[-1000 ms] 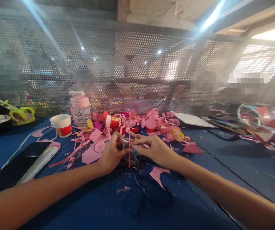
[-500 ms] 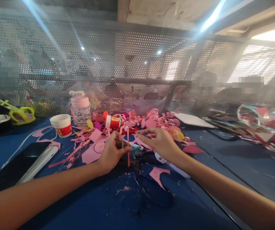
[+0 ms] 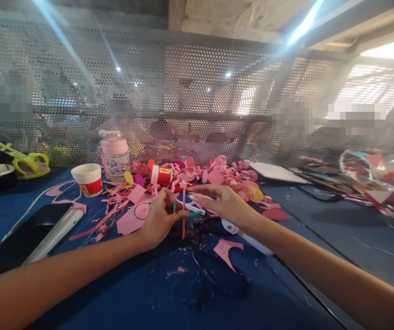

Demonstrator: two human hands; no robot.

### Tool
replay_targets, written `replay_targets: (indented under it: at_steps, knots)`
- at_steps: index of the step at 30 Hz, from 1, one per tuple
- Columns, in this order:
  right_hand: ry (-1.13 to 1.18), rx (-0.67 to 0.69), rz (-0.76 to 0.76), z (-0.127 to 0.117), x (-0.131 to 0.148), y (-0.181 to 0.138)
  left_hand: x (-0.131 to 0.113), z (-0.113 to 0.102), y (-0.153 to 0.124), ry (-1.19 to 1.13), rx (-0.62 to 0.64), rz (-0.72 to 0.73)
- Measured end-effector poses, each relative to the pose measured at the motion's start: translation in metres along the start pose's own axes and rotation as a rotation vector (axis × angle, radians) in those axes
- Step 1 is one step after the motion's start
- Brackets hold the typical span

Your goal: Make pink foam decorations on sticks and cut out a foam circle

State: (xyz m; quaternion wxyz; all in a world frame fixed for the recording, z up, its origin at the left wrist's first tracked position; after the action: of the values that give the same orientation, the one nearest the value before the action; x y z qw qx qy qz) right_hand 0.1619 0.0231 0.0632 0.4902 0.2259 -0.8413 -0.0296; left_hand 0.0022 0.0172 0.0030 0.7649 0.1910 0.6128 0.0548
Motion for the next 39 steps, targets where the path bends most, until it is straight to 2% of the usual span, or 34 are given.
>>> replay_targets:
  at_steps: [2,4,9,14,27,34,39]
  knots:
    - [0.127,0.114,0.054,0.005,0.000,-0.001,0.000,0.000,-0.001,-0.004,0.024,-0.009]
    - [0.175,0.136,0.073,0.009,0.001,-0.003,0.000,0.000,-0.001,-0.011,0.054,-0.016]
    - [0.244,-0.004,0.136,0.014,-0.001,-0.008,-0.002,0.001,-0.005,-0.028,0.117,-0.044]
    - [0.319,-0.078,0.163,0.014,-0.004,-0.006,-0.004,0.001,-0.006,0.005,0.127,-0.052]
    - [0.246,-0.257,0.078,0.000,0.007,-0.004,-0.002,0.005,-0.001,-0.020,0.262,-0.187]
    - [0.200,-0.074,0.090,0.002,0.008,-0.005,-0.003,0.005,0.000,-0.091,0.223,-0.183]
    - [0.126,-0.018,0.041,0.001,0.006,-0.007,-0.004,0.003,0.000,-0.055,0.192,-0.120]
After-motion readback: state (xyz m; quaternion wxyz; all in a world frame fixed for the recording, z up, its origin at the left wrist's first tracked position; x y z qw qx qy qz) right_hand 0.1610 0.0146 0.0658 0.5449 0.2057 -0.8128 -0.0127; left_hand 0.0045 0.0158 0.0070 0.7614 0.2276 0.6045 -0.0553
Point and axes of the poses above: each hand's wrist, its own y-axis towards the middle knuckle, its own z-axis out of the palm, x = y × z, the point moved 1 cm from there along y, towards the middle knuckle, and after that the axes turned 2 degrees about -y, right-handed, at the moved point
